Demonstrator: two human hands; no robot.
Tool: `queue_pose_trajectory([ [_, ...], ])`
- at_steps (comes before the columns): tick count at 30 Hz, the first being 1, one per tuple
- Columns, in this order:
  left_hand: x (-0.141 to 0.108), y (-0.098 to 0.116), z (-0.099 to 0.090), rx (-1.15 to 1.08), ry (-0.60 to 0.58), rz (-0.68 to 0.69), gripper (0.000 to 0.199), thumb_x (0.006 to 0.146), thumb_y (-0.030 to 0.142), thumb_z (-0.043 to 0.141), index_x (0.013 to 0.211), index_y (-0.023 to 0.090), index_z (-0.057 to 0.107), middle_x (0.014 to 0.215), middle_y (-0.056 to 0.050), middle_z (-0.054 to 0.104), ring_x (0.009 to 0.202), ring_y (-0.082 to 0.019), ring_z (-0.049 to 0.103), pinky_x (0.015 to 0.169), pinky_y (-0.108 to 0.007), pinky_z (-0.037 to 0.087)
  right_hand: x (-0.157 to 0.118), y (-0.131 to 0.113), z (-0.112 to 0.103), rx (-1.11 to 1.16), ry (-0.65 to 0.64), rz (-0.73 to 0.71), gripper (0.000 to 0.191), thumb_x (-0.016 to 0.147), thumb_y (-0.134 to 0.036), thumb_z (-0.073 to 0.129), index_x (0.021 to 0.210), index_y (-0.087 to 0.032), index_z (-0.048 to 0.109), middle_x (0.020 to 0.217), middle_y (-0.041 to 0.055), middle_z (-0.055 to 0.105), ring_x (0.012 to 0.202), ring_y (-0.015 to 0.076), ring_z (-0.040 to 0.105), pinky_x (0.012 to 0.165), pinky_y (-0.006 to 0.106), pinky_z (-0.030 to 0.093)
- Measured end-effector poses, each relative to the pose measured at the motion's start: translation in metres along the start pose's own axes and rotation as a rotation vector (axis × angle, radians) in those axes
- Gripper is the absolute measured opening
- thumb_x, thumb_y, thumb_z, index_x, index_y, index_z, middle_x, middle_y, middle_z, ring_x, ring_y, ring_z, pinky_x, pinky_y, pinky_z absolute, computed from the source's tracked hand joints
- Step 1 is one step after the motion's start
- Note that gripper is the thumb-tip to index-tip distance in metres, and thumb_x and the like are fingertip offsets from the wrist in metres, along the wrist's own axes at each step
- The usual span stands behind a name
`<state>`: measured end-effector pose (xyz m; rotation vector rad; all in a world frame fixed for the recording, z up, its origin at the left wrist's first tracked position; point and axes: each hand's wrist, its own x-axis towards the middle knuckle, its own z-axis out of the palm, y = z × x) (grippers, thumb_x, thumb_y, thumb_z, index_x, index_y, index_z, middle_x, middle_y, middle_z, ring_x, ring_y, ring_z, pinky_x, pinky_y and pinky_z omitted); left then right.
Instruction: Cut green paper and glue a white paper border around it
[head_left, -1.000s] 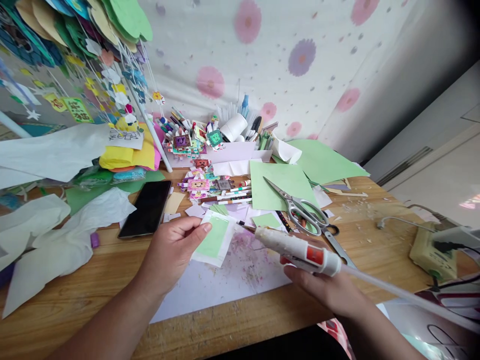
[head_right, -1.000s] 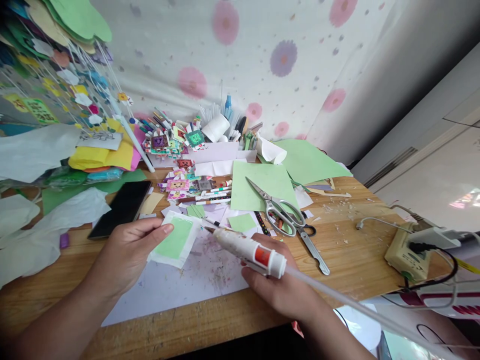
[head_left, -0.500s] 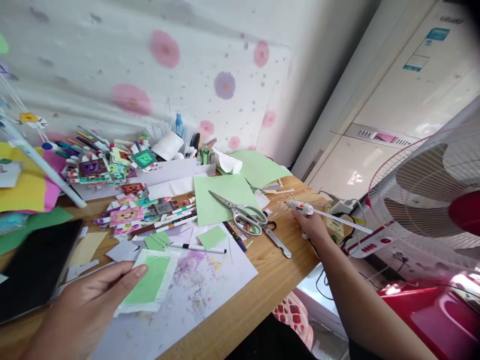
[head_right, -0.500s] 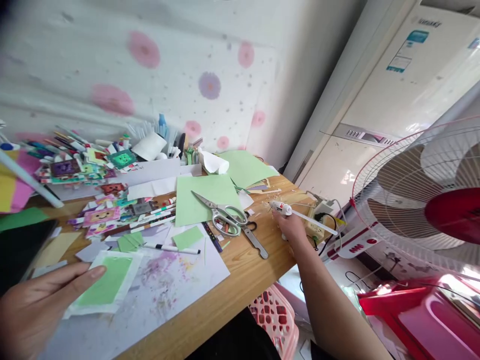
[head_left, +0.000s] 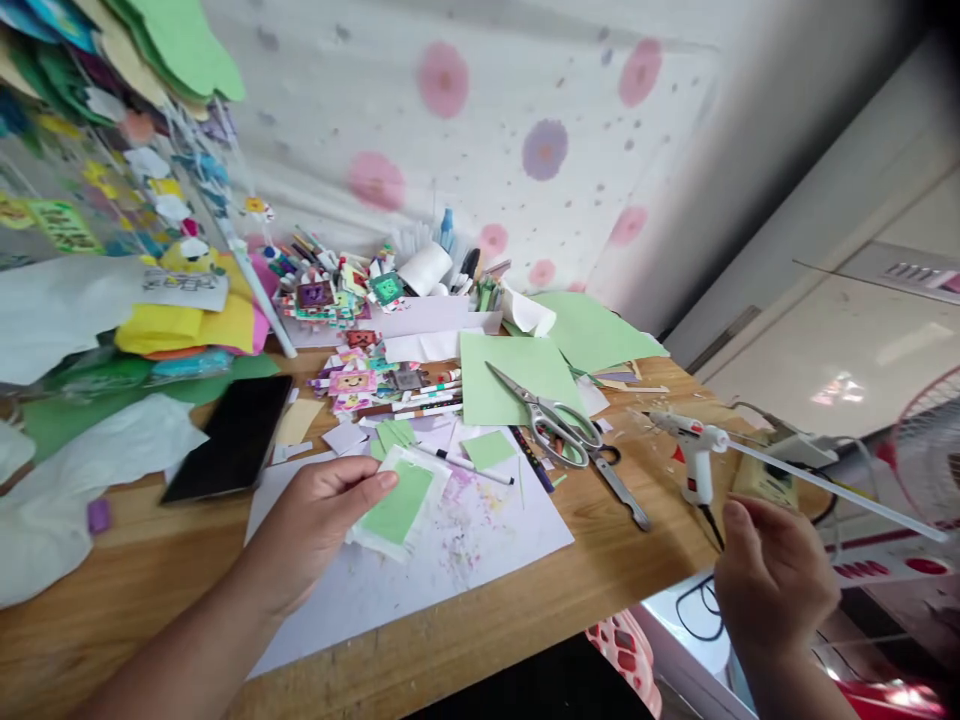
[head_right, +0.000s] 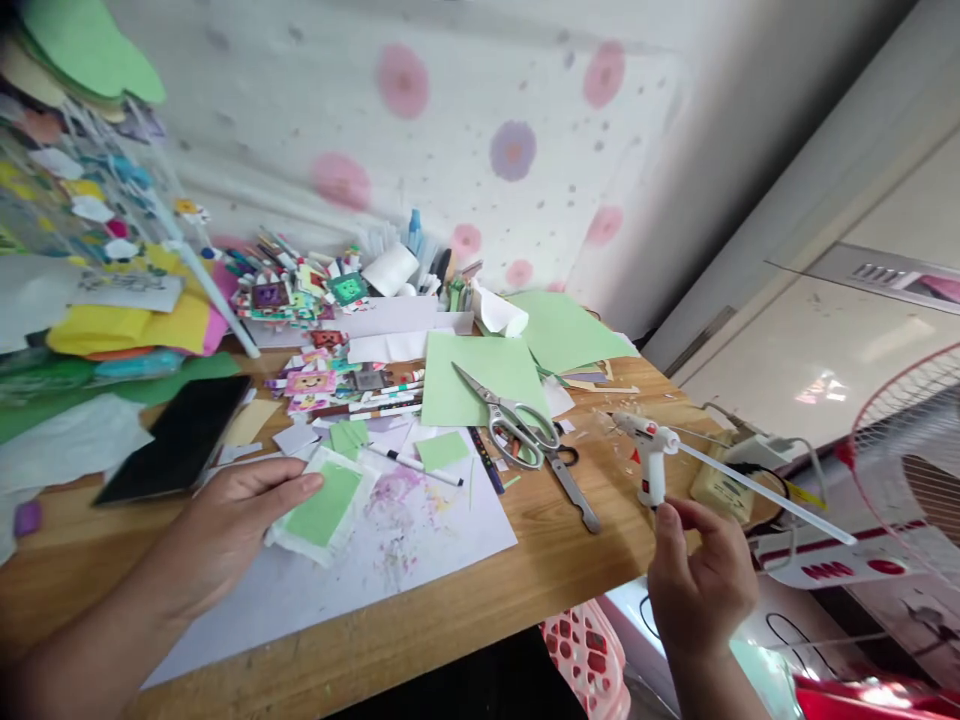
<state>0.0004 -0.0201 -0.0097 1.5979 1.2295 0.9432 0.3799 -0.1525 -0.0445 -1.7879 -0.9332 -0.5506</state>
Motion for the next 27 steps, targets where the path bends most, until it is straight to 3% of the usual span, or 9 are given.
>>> queue_pose_trajectory([
  [1,-0.001,0.001,0.0,-0.061,-0.051,-0.042,0.038,0.082,0.043,0.059,0.055,0.019,0.048,0.058,0.006,0.034,0.057,-0.01,0.034,0.051,-0.022,0.033,-0.002,-0.017,0.003,0.124,-0.028,-0.04,0.022,0.084,-0.038,0.061,0.083,-0.016,0.067,0.079,0.0072,0.062,0.075,0.023,0.059,0.077,0.039,0.046],
  [3,-0.002,0.002,-0.001,-0.161,-0.144,-0.103,0.04,0.082,0.044,0.06,0.055,0.019,0.043,0.059,0.006,0.028,0.057,-0.01,0.028,0.051,-0.022,0.029,-0.001,-0.058,0.015,0.368,-0.255,-0.059,0.014,0.084,-0.032,0.064,0.085,-0.018,0.068,0.08,0.0068,0.064,0.074,0.0214,0.06,0.071,0.036,0.047],
  [8,-0.005,0.003,-0.005,-0.205,-0.3,-0.08,0.045,0.08,0.044,0.062,0.053,0.019,0.037,0.057,0.007,0.024,0.054,-0.008,0.021,0.049,-0.023,0.02,0.003,-0.165,0.066,0.932,-1.202,0.198,0.015,0.081,-0.034,0.067,0.082,-0.019,0.069,0.074,0.0026,0.066,0.07,0.0161,0.059,0.066,0.03,0.047],
  [10,-0.005,0.004,-0.007,-0.222,-0.362,-0.079,0.043,0.08,0.043,0.061,0.053,0.019,0.039,0.056,0.007,0.025,0.053,-0.008,0.021,0.049,-0.024,0.018,-0.003,-0.194,0.086,1.029,-1.496,0.293,0.019,0.078,-0.036,0.071,0.078,-0.017,0.068,0.07,0.0008,0.064,0.063,0.0125,0.056,0.063,0.028,0.046],
  [12,-0.006,0.005,-0.009,-0.236,-0.4,-0.079,0.041,0.08,0.043,0.061,0.053,0.019,0.039,0.056,0.007,0.026,0.053,-0.008,0.022,0.048,-0.025,0.017,-0.013,-0.211,0.102,1.1,-1.688,0.401,0.023,0.072,-0.037,0.075,0.074,-0.016,0.067,0.064,-0.0017,0.062,0.056,0.0097,0.053,0.058,0.025,0.045],
  [14,-0.006,0.006,-0.011,-0.238,-0.414,-0.074,0.042,0.079,0.042,0.06,0.052,0.019,0.038,0.055,0.007,0.025,0.052,-0.008,0.022,0.048,-0.025,0.016,-0.022,-0.218,0.111,1.156,-1.773,0.515,0.025,0.067,-0.037,0.079,0.071,-0.016,0.067,0.059,-0.0039,0.06,0.051,0.0078,0.05,0.053,0.023,0.042],
  [17,-0.005,0.01,-0.011,-0.221,-0.423,-0.071,0.04,0.079,0.04,0.059,0.051,0.019,0.039,0.054,0.007,0.026,0.051,-0.008,0.023,0.047,-0.024,0.018,-0.029,-0.217,0.117,1.222,-1.8,0.629,0.025,0.065,-0.036,0.082,0.07,-0.016,0.068,0.061,-0.0029,0.062,0.053,0.0082,0.051,0.051,0.021,0.04],
  [27,-0.003,0.01,-0.006,-0.23,-0.434,-0.095,0.037,0.079,0.036,0.059,0.05,0.018,0.044,0.054,0.006,0.03,0.051,-0.008,0.025,0.045,-0.023,0.018,-0.034,-0.207,0.122,1.239,-1.831,0.789,0.027,0.064,-0.037,0.085,0.071,-0.015,0.072,0.062,-0.0015,0.065,0.054,0.0087,0.054,0.054,0.022,0.041],
])
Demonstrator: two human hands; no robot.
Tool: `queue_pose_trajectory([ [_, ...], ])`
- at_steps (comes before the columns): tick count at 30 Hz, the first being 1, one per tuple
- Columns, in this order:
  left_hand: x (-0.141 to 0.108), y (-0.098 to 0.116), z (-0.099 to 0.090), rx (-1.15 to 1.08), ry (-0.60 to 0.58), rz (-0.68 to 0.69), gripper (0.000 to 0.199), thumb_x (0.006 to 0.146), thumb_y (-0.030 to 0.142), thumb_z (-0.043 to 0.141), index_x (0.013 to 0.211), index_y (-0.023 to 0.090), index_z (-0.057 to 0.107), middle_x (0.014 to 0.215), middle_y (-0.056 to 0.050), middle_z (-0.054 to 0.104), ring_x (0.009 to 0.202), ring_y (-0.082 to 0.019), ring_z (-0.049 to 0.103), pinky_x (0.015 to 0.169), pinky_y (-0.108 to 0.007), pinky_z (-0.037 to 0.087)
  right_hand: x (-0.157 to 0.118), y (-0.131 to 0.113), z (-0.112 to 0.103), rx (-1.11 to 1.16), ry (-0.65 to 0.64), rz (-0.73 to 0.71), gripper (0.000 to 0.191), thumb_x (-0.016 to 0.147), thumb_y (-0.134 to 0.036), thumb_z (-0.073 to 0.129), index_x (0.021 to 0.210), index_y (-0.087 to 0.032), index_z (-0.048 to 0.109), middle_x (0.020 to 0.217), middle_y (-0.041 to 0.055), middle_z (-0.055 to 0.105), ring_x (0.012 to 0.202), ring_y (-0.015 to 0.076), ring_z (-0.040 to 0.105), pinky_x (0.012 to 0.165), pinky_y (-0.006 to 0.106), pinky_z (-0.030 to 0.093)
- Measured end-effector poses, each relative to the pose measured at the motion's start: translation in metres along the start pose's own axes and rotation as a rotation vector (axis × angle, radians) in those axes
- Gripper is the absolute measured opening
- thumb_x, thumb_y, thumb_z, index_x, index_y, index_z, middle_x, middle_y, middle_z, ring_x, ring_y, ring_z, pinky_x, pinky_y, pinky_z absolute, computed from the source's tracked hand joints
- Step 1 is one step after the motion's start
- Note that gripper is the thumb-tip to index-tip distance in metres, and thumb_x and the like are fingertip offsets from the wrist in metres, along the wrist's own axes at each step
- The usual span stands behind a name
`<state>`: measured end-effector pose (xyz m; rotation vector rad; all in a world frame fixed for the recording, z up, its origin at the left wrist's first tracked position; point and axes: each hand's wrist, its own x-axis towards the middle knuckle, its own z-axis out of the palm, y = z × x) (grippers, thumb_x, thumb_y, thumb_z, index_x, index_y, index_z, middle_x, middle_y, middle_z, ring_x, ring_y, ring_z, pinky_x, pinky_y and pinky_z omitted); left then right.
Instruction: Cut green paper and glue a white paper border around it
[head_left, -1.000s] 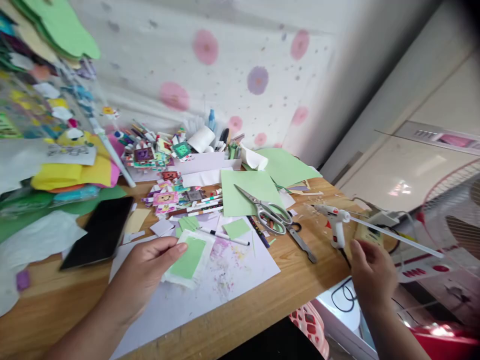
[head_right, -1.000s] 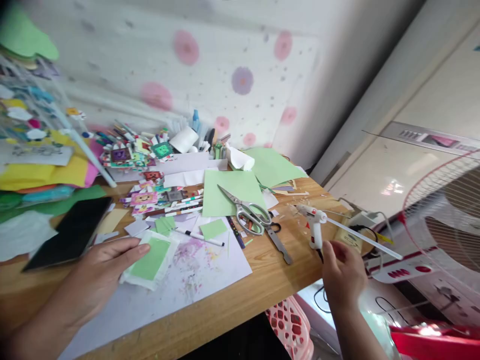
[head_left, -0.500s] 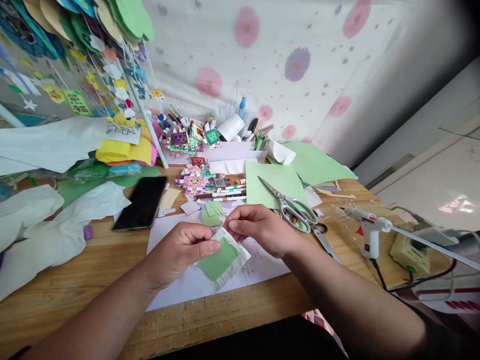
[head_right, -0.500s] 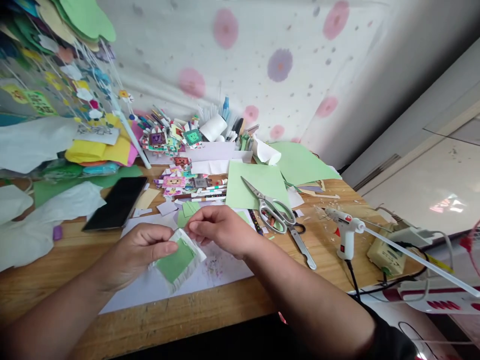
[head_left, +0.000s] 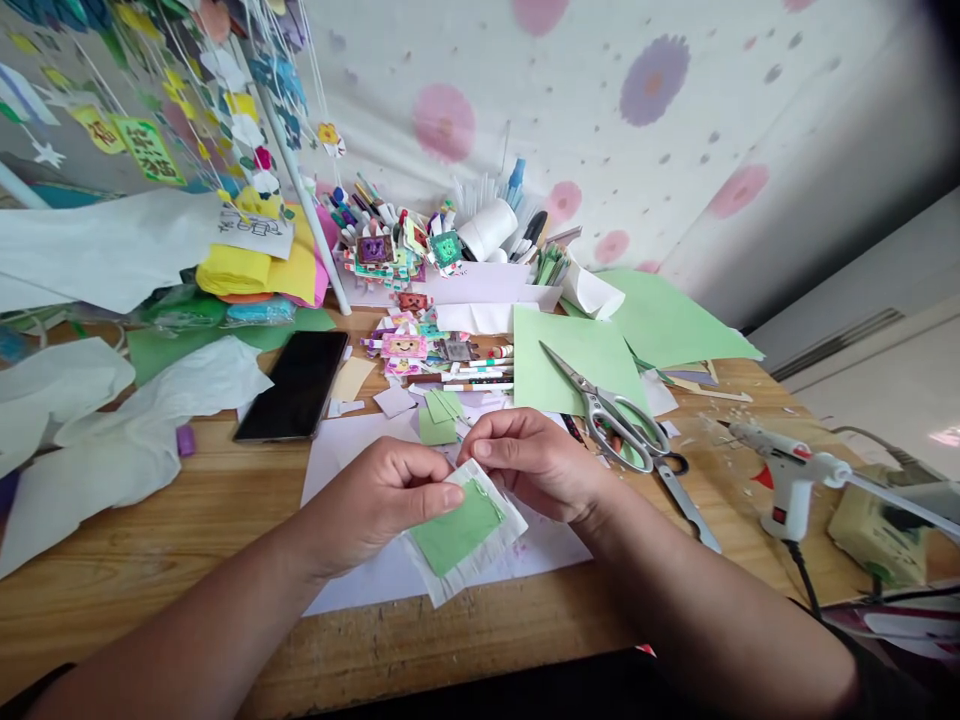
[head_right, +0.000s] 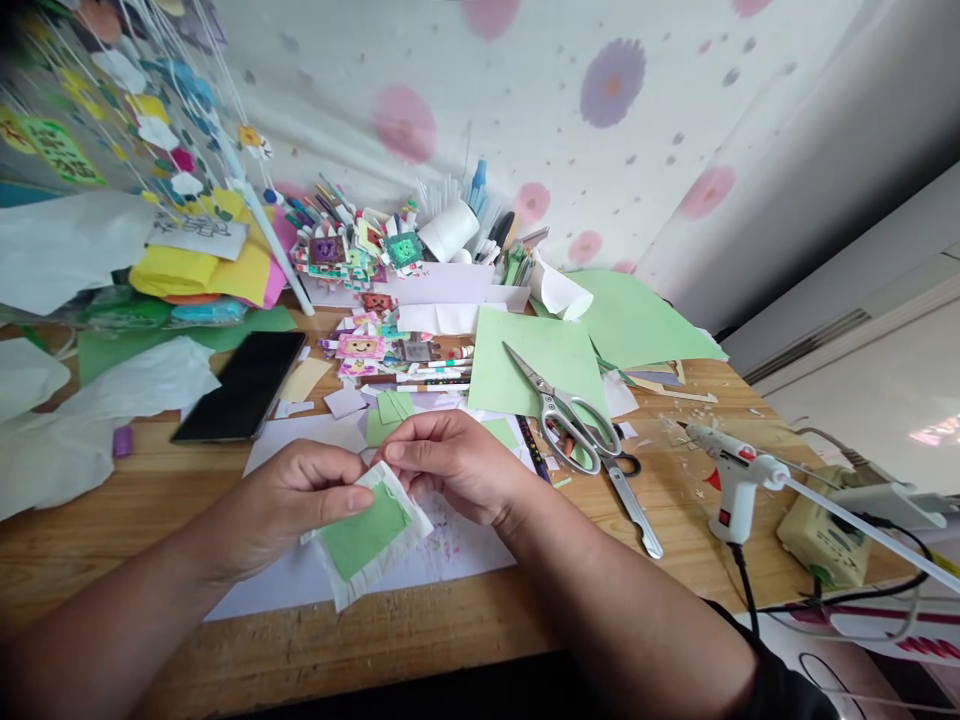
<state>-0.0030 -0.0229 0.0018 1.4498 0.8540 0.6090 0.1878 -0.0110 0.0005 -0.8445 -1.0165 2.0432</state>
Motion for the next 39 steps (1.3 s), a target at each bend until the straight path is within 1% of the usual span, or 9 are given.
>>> queue_pose_trajectory([
  [7,0.0,0.001,0.0,0.01,0.016,-0.017,0.037,0.078,0.038,0.059,0.05,0.018,0.044,0.053,0.006,0.031,0.051,-0.008,0.026,0.044,-0.023,0.019,0.0,0.004,-0.001,0.025,0.021,0.013,0.028,0.059,-0.035,0.087,0.07,-0.015,0.072,0.059,-0.0029,0.063,0.052,0.0075,0.05,0.054,0.022,0.037],
  [14,0.002,-0.004,-0.002,0.07,0.035,-0.025,0.041,0.08,0.04,0.057,0.051,0.019,0.037,0.055,0.007,0.025,0.052,-0.008,0.022,0.046,-0.024,0.017,0.003,0.004,0.004,-0.008,0.078,-0.048,0.03,0.056,-0.036,0.089,0.062,-0.015,0.068,0.051,-0.0055,0.057,0.048,0.0062,0.041,0.049,0.022,0.029],
  [18,0.003,-0.008,-0.003,0.091,0.072,-0.027,0.042,0.081,0.039,0.057,0.053,0.02,0.034,0.055,0.007,0.022,0.052,-0.008,0.02,0.047,-0.025,0.015,0.005,0.004,0.009,-0.07,0.118,-0.101,0.03,0.056,-0.035,0.087,0.061,-0.015,0.066,0.053,-0.0056,0.057,0.05,0.0064,0.042,0.052,0.023,0.032],
  [21,0.003,-0.009,-0.003,0.12,0.102,-0.027,0.042,0.082,0.039,0.056,0.053,0.021,0.033,0.055,0.007,0.021,0.052,-0.008,0.019,0.047,-0.025,0.015,0.005,0.004,0.008,-0.204,0.161,-0.181,0.026,0.059,-0.033,0.085,0.063,-0.016,0.065,0.058,-0.0047,0.058,0.054,0.0077,0.044,0.055,0.024,0.034],
  [26,0.004,-0.008,-0.001,0.204,0.116,-0.026,0.04,0.082,0.038,0.053,0.053,0.021,0.032,0.055,0.007,0.022,0.052,-0.008,0.021,0.046,-0.025,0.016,0.004,0.006,0.006,-0.615,0.199,-0.272,0.014,0.073,-0.028,0.069,0.066,-0.017,0.062,0.06,-0.0036,0.056,0.056,0.0098,0.044,0.054,0.024,0.033],
  [29,0.005,-0.009,0.0,0.265,0.122,-0.046,0.039,0.082,0.038,0.052,0.053,0.021,0.032,0.056,0.007,0.024,0.053,-0.008,0.023,0.047,-0.024,0.017,0.004,0.005,0.008,-0.781,0.235,-0.316,0.01,0.072,-0.023,0.065,0.064,-0.018,0.06,0.06,-0.003,0.056,0.055,0.0099,0.045,0.054,0.024,0.034],
  [31,0.006,-0.009,0.0,0.29,0.133,-0.052,0.039,0.082,0.039,0.051,0.053,0.021,0.032,0.056,0.007,0.024,0.053,-0.008,0.023,0.047,-0.024,0.017,0.004,0.003,0.007,-0.743,0.23,-0.307,0.011,0.07,-0.024,0.067,0.063,-0.018,0.06,0.06,-0.003,0.056,0.055,0.0099,0.045,0.054,0.024,0.034],
  [36,0.004,-0.007,-0.001,0.228,0.134,-0.023,0.041,0.083,0.042,0.053,0.054,0.02,0.035,0.055,0.007,0.025,0.051,-0.008,0.023,0.045,-0.022,0.018,0.003,-0.002,-0.004,-0.295,0.096,-0.124,0.03,0.071,-0.044,0.072,0.067,-0.015,0.067,0.061,-0.0002,0.059,0.055,0.0101,0.046,0.052,0.024,0.032],
  [39,0.002,-0.006,-0.003,0.202,0.141,-0.008,0.041,0.083,0.044,0.054,0.054,0.02,0.038,0.055,0.007,0.025,0.05,-0.007,0.024,0.044,-0.022,0.018,0.003,-0.001,-0.009,-0.197,0.07,-0.08,0.034,0.064,-0.046,0.079,0.064,-0.015,0.067,0.057,-0.002,0.056,0.053,0.0089,0.041,0.051,0.024,0.027],
])
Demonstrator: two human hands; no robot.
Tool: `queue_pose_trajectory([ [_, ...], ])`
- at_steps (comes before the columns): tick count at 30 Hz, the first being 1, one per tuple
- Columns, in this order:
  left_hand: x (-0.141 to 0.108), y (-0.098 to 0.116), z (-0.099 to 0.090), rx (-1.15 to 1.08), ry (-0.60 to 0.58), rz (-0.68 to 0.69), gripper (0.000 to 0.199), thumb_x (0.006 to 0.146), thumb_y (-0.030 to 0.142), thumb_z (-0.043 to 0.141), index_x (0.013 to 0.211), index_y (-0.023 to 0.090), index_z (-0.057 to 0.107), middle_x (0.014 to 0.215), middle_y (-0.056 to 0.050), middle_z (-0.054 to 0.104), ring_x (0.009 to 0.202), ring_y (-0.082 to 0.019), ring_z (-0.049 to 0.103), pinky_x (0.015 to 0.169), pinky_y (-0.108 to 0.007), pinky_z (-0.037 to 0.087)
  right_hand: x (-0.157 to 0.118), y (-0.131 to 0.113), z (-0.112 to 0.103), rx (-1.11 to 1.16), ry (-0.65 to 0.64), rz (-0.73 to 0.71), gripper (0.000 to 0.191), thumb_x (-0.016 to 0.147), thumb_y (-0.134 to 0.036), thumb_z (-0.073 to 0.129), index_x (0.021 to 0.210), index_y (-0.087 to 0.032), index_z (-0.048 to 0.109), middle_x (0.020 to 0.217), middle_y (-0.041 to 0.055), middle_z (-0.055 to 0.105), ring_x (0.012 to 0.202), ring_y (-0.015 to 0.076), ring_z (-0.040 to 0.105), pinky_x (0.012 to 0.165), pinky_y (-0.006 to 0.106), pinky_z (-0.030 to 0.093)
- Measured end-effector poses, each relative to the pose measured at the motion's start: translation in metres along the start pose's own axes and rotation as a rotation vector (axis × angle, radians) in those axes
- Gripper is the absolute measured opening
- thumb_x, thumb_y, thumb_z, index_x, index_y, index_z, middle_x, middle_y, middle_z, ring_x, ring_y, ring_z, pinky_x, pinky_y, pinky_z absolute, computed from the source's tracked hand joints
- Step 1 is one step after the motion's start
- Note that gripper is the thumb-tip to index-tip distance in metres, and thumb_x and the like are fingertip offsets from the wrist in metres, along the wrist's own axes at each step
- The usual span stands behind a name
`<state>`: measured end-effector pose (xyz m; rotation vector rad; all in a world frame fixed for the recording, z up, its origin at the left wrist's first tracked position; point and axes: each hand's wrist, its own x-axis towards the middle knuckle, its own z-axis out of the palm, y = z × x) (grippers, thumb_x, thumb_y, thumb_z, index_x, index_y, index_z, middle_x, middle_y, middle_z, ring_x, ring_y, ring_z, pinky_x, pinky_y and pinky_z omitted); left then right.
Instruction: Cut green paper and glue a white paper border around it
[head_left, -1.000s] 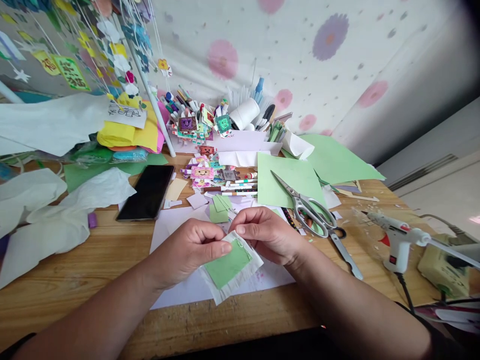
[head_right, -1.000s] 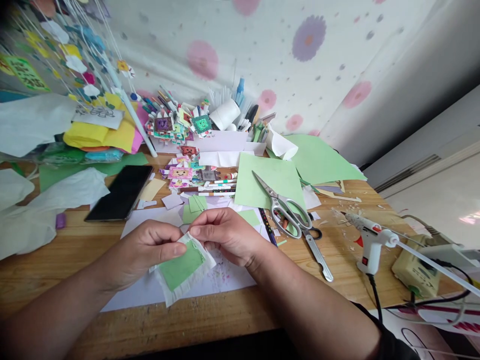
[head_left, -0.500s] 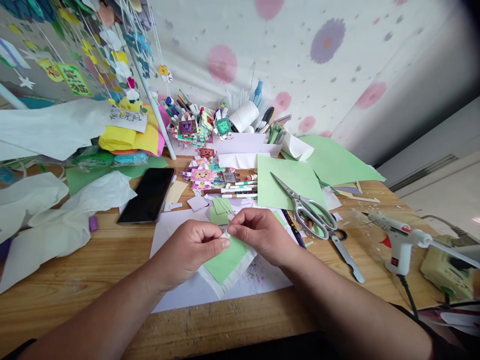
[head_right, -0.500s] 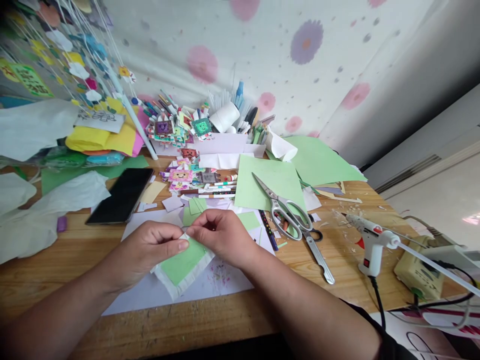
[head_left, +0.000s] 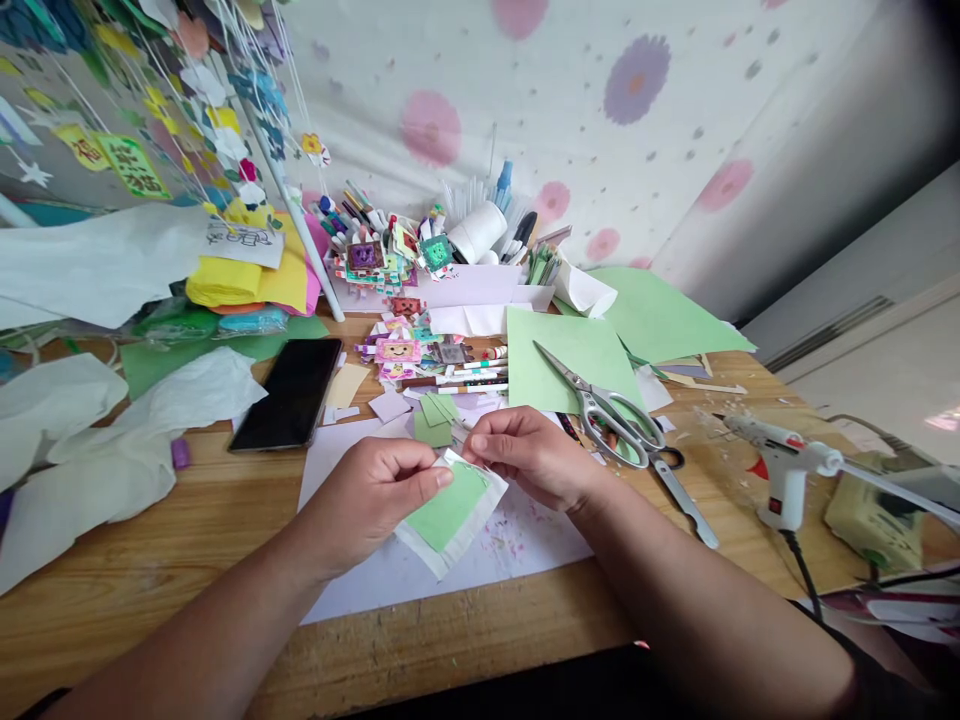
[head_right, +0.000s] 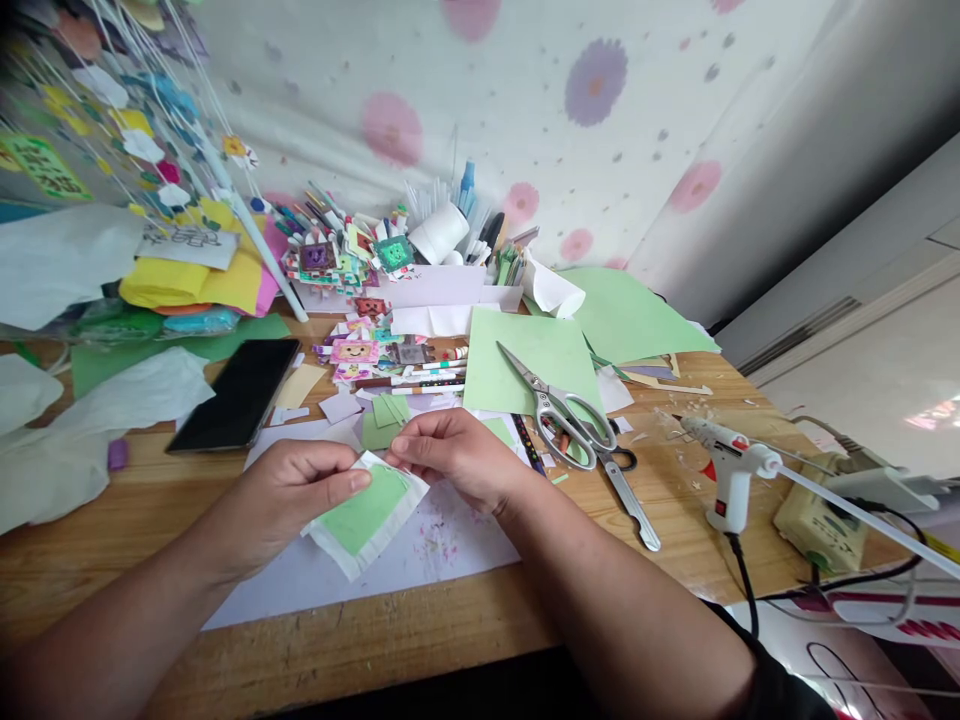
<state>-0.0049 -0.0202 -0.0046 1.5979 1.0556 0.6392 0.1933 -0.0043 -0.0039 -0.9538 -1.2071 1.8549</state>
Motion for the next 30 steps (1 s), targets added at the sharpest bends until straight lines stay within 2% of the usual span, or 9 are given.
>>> queue_pose_trajectory([
  [4,0.0,0.0,-0.001,0.012,0.013,0.013,0.042,0.083,0.044,0.055,0.053,0.02,0.037,0.055,0.007,0.024,0.051,-0.008,0.022,0.044,-0.022,0.018,0.001,0.005,0.002,-0.002,-0.013,-0.012,0.034,0.061,-0.043,0.083,0.06,-0.015,0.064,0.051,-0.0068,0.044,0.053,0.0076,0.035,0.052,0.024,0.025],
  [8,0.0,0.0,0.0,0.026,0.038,0.004,0.042,0.082,0.043,0.055,0.053,0.02,0.036,0.055,0.007,0.024,0.05,-0.008,0.023,0.044,-0.022,0.018,0.001,0.003,0.006,-0.087,0.032,-0.06,0.03,0.061,-0.039,0.082,0.062,-0.014,0.064,0.056,-0.0046,0.051,0.055,0.0081,0.039,0.054,0.024,0.028],
  [11,0.0,0.0,0.002,0.034,0.052,-0.006,0.043,0.082,0.043,0.055,0.053,0.02,0.034,0.054,0.007,0.024,0.05,-0.008,0.023,0.044,-0.022,0.018,0.0,0.0,0.008,-0.316,0.09,-0.134,0.019,0.068,-0.031,0.073,0.065,-0.014,0.064,0.059,-0.003,0.054,0.055,0.0089,0.041,0.052,0.023,0.031],
  [15,0.0,0.001,0.004,0.009,0.04,-0.008,0.042,0.082,0.043,0.054,0.053,0.02,0.034,0.055,0.007,0.024,0.05,-0.008,0.022,0.044,-0.022,0.018,-0.002,-0.001,0.012,-0.674,0.18,-0.302,0.009,0.071,-0.019,0.062,0.063,-0.016,0.06,0.059,-0.0021,0.057,0.054,0.0092,0.046,0.051,0.022,0.034],
  [18,0.001,0.002,0.002,-0.025,-0.006,-0.009,0.037,0.081,0.046,0.058,0.058,0.019,0.045,0.057,0.007,0.032,0.053,-0.008,0.03,0.046,-0.021,0.024,-0.003,0.0,0.013,-0.772,0.185,-0.364,0.008,0.07,-0.014,0.061,0.062,-0.016,0.059,0.059,-0.0025,0.057,0.054,0.0087,0.047,0.051,0.021,0.035],
  [20,0.001,0.004,0.001,-0.038,0.007,-0.005,0.03,0.081,0.046,0.059,0.069,0.019,0.057,0.06,0.005,0.042,0.057,-0.01,0.038,0.049,-0.021,0.029,-0.004,0.001,0.012,-0.771,0.154,-0.358,0.008,0.07,-0.013,0.061,0.063,-0.016,0.06,0.059,-0.003,0.057,0.053,0.0083,0.047,0.051,0.02,0.035],
  [23,0.002,0.005,0.0,0.002,0.118,0.017,0.026,0.082,0.043,0.058,0.075,0.019,0.065,0.063,0.004,0.052,0.059,-0.011,0.044,0.052,-0.021,0.033,-0.003,0.001,0.01,-0.708,0.087,-0.301,0.009,0.073,-0.019,0.063,0.066,-0.015,0.062,0.06,-0.0026,0.057,0.054,0.0086,0.047,0.052,0.021,0.035],
  [27,0.003,0.006,0.0,0.024,0.212,0.01,0.026,0.081,0.039,0.06,0.067,0.018,0.066,0.062,0.003,0.057,0.059,-0.011,0.048,0.054,-0.02,0.037,0.001,-0.001,0.001,-0.358,-0.008,-0.114,0.025,0.077,-0.038,0.066,0.07,-0.015,0.065,0.063,-0.0001,0.06,0.056,0.0102,0.05,0.056,0.024,0.039],
  [30,0.002,0.007,0.001,0.029,0.256,0.008,0.025,0.08,0.039,0.061,0.067,0.018,0.067,0.062,0.003,0.059,0.06,-0.011,0.05,0.055,-0.02,0.038,0.005,0.0,-0.007,-0.124,-0.015,-0.011,0.037,0.074,-0.05,0.069,0.072,-0.014,0.068,0.064,0.0024,0.064,0.057,0.0119,0.056,0.057,0.025,0.044],
])
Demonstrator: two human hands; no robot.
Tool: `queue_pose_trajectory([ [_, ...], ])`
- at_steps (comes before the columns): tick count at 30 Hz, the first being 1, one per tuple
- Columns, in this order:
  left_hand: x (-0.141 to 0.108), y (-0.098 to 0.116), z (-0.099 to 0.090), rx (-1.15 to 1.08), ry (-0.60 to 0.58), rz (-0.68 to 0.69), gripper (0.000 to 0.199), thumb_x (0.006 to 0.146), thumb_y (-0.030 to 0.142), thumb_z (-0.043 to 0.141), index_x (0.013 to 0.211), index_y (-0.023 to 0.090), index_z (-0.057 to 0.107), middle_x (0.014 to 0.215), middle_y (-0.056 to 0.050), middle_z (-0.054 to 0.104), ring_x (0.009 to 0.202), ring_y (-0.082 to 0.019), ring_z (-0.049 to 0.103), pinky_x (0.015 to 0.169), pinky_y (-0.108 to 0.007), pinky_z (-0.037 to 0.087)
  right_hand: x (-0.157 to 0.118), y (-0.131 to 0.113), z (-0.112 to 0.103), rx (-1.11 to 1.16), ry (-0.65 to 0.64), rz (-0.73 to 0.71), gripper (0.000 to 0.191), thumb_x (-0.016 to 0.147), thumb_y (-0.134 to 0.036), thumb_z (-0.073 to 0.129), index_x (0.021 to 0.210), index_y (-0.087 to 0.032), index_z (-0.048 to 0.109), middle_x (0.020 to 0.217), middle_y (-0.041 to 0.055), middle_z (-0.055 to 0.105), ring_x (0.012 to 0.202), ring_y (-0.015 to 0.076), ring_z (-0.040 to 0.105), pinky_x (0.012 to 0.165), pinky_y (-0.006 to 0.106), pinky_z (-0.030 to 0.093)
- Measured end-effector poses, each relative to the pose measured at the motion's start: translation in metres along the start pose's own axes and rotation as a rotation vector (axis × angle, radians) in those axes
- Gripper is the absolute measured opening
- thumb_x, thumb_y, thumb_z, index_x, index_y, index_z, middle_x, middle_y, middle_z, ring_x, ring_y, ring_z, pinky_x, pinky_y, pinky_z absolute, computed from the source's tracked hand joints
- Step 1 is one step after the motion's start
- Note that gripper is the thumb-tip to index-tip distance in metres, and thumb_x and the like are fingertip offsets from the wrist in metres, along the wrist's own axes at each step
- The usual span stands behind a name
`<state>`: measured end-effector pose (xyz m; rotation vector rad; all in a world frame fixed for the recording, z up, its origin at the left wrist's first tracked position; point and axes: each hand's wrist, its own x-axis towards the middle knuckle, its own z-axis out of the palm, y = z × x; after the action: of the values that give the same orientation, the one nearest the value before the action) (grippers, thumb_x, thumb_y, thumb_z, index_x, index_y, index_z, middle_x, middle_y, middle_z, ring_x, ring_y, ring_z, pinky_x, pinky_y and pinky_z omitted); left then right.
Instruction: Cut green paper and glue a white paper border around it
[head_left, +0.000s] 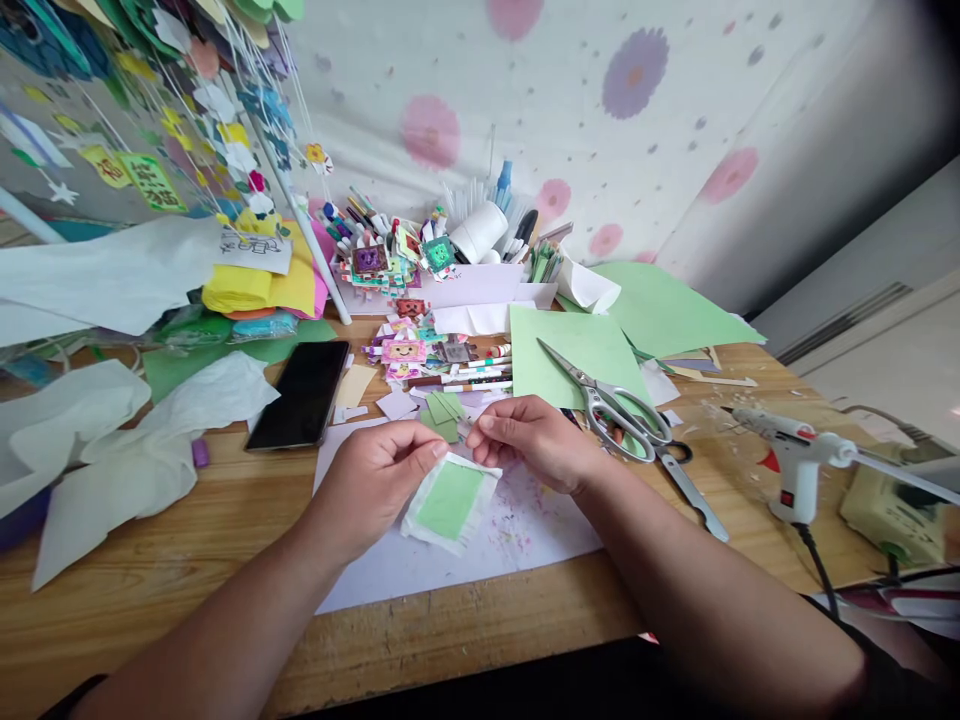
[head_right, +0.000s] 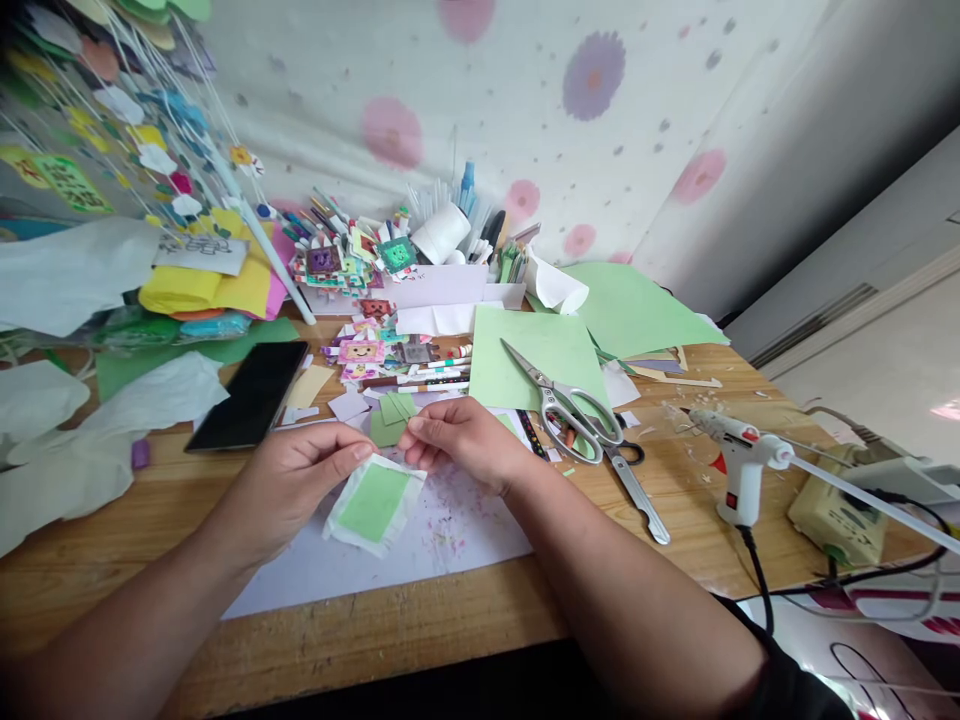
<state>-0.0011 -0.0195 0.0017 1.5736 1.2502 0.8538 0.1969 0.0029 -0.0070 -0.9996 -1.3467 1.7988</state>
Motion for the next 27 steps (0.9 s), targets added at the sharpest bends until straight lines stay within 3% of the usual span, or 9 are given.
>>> queue_pose_trajectory([
  [10,-0.001,0.002,0.0,0.063,0.097,0.015,0.025,0.078,0.039,0.062,0.067,0.017,0.069,0.06,0.003,0.061,0.057,-0.011,0.051,0.052,-0.02,0.037,-0.002,0.0,0.005,-0.084,-0.039,-0.018,0.037,0.067,-0.049,0.076,0.061,-0.015,0.062,0.054,-0.0036,0.055,0.051,0.0094,0.047,0.052,0.024,0.037],
  [16,0.0,0.002,0.002,-0.051,0.095,-0.043,0.027,0.077,0.04,0.063,0.064,0.017,0.066,0.058,0.003,0.056,0.057,-0.011,0.048,0.052,-0.02,0.038,-0.004,-0.004,0.008,-0.593,0.018,-0.21,0.018,0.083,-0.028,0.061,0.07,-0.016,0.061,0.064,-0.0023,0.053,0.059,0.0108,0.044,0.056,0.024,0.034],
  [20,0.001,-0.001,0.002,-0.19,-0.024,-0.111,0.026,0.077,0.043,0.064,0.074,0.018,0.067,0.064,0.003,0.059,0.059,-0.012,0.051,0.053,-0.022,0.04,-0.007,-0.004,0.01,-0.854,0.071,-0.324,0.012,0.085,-0.021,0.059,0.074,-0.017,0.06,0.069,-0.0003,0.057,0.064,0.0127,0.048,0.061,0.024,0.035],
  [23,0.002,-0.002,0.002,-0.113,-0.042,-0.068,0.022,0.076,0.038,0.065,0.068,0.018,0.067,0.06,0.004,0.056,0.057,-0.01,0.047,0.053,-0.02,0.037,-0.007,-0.005,0.008,-0.761,0.033,-0.307,0.019,0.087,-0.029,0.059,0.072,-0.016,0.06,0.067,-0.0004,0.057,0.064,0.0126,0.049,0.06,0.024,0.036],
  [27,0.002,-0.003,0.002,-0.082,0.012,-0.051,0.025,0.077,0.037,0.064,0.062,0.017,0.062,0.058,0.004,0.054,0.057,-0.01,0.045,0.053,-0.021,0.035,-0.008,-0.007,0.001,-0.413,-0.023,-0.176,0.045,0.088,-0.056,0.052,0.072,-0.015,0.061,0.064,-0.0001,0.055,0.06,0.0127,0.05,0.059,0.025,0.039],
])
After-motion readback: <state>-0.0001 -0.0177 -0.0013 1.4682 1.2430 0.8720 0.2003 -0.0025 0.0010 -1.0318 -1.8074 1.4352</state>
